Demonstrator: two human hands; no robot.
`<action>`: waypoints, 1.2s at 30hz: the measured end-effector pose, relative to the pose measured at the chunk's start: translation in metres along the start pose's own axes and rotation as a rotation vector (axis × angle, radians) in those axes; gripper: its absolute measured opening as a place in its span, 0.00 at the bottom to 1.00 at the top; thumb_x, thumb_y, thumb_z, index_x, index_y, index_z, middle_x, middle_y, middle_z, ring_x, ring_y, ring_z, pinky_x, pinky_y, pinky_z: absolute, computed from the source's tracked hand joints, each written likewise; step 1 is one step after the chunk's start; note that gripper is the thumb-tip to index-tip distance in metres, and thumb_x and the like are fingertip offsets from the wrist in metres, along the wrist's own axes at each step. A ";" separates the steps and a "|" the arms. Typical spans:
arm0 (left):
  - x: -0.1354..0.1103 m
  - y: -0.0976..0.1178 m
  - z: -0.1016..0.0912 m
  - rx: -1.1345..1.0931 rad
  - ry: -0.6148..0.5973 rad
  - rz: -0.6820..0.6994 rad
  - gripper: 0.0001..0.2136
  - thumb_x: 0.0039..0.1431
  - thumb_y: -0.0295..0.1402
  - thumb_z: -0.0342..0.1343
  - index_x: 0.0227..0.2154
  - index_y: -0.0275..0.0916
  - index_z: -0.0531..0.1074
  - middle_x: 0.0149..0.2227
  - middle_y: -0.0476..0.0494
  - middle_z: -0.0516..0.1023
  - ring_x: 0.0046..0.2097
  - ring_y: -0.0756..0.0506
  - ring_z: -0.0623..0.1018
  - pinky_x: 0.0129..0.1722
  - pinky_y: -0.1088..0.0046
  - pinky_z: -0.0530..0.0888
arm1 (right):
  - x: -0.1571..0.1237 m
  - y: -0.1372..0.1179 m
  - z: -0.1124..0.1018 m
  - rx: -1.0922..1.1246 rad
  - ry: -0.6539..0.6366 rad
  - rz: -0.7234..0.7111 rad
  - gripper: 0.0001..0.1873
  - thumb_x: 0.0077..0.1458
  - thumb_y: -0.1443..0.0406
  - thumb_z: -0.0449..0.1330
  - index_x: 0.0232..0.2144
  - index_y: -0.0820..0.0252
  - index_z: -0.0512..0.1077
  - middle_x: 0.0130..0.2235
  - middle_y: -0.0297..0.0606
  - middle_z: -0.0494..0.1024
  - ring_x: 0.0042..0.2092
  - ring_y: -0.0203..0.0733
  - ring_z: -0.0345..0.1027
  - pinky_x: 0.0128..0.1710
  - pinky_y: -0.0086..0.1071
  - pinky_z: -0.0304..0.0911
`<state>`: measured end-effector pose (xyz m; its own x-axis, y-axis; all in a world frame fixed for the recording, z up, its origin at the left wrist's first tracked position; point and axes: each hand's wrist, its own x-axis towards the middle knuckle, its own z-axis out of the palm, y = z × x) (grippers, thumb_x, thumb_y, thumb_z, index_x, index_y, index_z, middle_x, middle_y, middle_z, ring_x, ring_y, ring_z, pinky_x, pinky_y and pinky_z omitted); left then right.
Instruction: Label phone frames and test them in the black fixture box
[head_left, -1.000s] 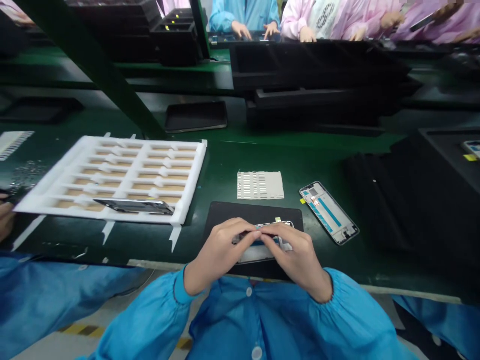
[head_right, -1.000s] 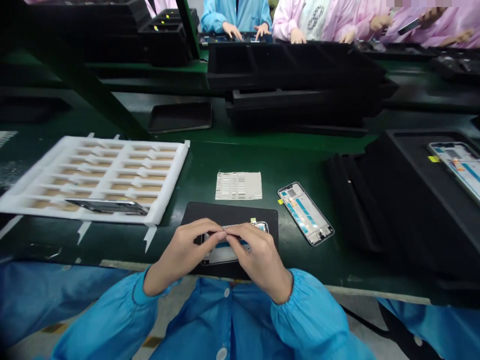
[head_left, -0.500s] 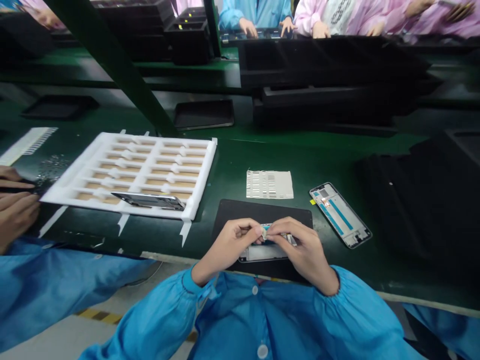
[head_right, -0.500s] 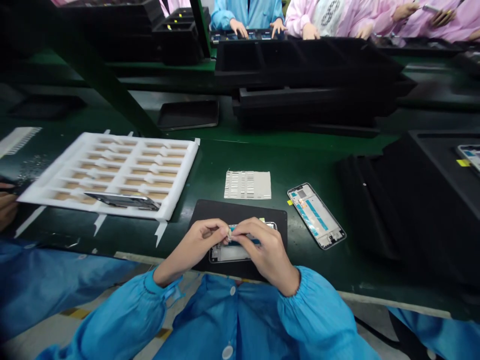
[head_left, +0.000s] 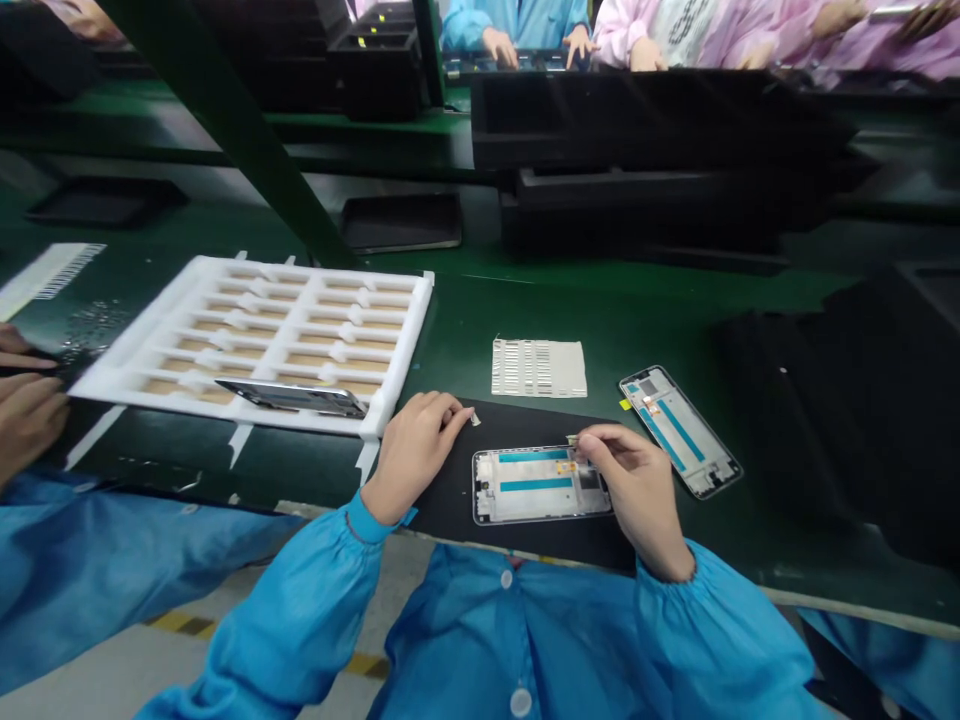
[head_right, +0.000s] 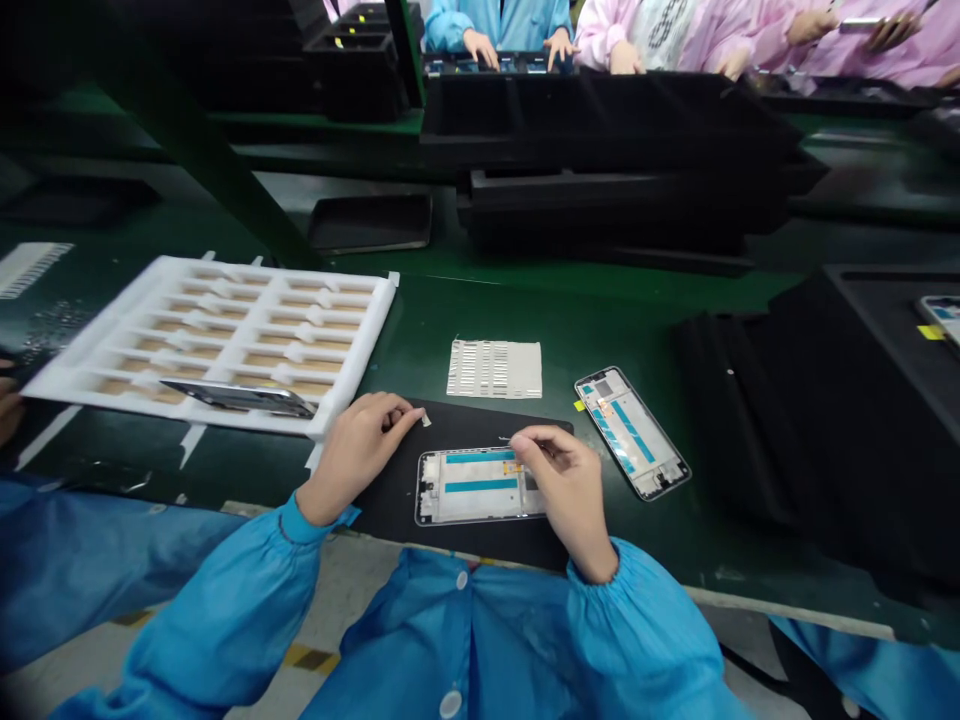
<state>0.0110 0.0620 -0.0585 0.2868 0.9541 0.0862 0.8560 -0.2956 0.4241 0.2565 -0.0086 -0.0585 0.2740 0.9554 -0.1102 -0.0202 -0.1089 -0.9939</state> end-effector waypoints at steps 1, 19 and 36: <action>0.000 -0.001 -0.001 -0.013 0.008 0.000 0.12 0.67 0.37 0.52 0.29 0.39 0.71 0.30 0.47 0.74 0.36 0.44 0.73 0.33 0.70 0.65 | 0.000 0.001 0.000 0.022 -0.003 0.022 0.09 0.52 0.58 0.68 0.29 0.58 0.78 0.28 0.34 0.78 0.31 0.35 0.71 0.32 0.26 0.67; 0.003 0.076 0.037 0.119 -0.150 0.335 0.07 0.69 0.35 0.50 0.35 0.38 0.68 0.38 0.44 0.75 0.41 0.43 0.74 0.40 0.67 0.71 | 0.001 -0.006 -0.023 0.307 0.040 0.037 0.12 0.55 0.59 0.65 0.29 0.58 0.68 0.26 0.29 0.74 0.25 0.30 0.69 0.27 0.24 0.66; -0.027 0.076 -0.011 -0.191 0.057 0.681 0.07 0.66 0.28 0.54 0.46 0.37 0.71 0.44 0.46 0.81 0.45 0.47 0.80 0.43 0.70 0.73 | -0.035 -0.055 -0.024 -0.536 -0.326 -0.157 0.07 0.63 0.63 0.58 0.45 0.53 0.70 0.40 0.34 0.79 0.41 0.37 0.76 0.36 0.26 0.70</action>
<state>0.0631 0.0140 -0.0184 0.7039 0.5630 0.4331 0.4025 -0.8186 0.4099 0.2715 -0.0425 0.0000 -0.0736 0.9963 -0.0451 0.5025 -0.0020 -0.8646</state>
